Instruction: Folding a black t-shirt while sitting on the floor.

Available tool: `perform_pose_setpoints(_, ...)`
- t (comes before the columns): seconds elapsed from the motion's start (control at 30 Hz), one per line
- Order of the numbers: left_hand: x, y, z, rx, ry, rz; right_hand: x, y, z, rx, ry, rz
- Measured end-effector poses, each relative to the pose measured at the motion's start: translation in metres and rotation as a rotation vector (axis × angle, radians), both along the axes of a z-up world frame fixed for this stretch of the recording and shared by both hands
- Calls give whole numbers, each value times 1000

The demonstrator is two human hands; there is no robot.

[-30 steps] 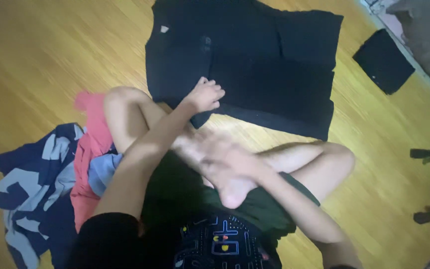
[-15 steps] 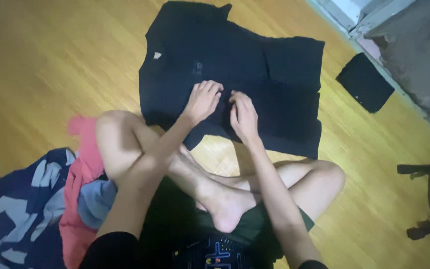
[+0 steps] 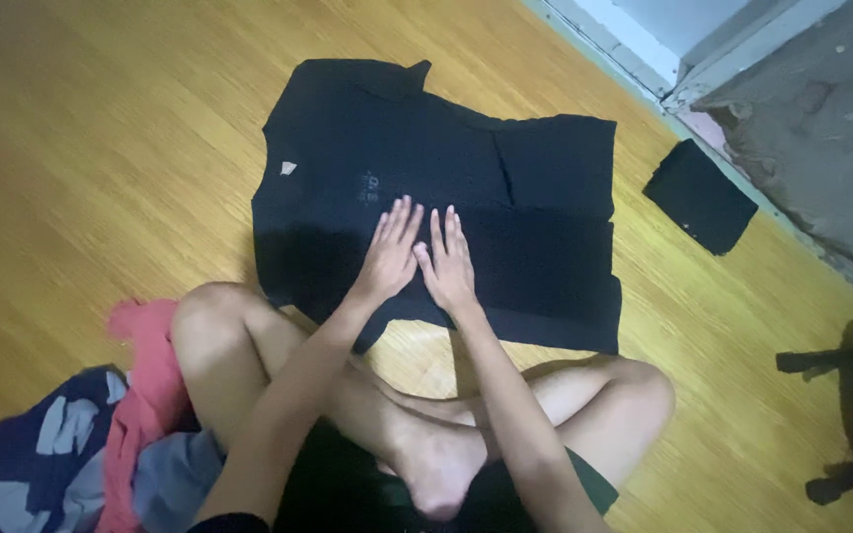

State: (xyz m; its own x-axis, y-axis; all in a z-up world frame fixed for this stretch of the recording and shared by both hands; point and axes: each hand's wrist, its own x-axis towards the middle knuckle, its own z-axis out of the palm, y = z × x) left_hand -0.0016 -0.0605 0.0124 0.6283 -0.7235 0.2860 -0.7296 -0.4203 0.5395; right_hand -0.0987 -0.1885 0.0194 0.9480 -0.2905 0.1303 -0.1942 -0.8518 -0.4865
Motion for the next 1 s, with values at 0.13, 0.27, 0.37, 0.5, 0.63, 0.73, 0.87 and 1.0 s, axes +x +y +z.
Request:
perform_pose_setpoints(0.13, 14, 4, 7, -74, 160, 262, 15, -11, 1, 67, -36, 0)
perform_pose_setpoints(0.27, 16, 10, -23, 57, 424, 367, 13, -13, 6, 27, 104, -77)
perform_pose_setpoints(0.37, 18, 5, -25, 2, 400, 270, 14, -16, 4, 83, 102, -65)
perform_pose_setpoints(0.5, 12, -12, -27, -255, 621, 117, 6, -20, 3, 205, -27, -120)
perform_pose_setpoints(0.63, 16, -6, -23, -318, 890, 184, 1, -23, -13, 310, -98, -128)
perform_pose_setpoints(0.73, 23, -2, -17, -468, 1104, 182, 11, -30, -11, 192, -222, -296)
perform_pose_setpoints(0.87, 29, -2, -9, -546, 1219, 129, 26, -41, -6, 536, 184, -601)
perform_pose_setpoints(1.0, 24, -2, 3, -562, 1073, 131, 29, -54, -40, 698, 114, -485)
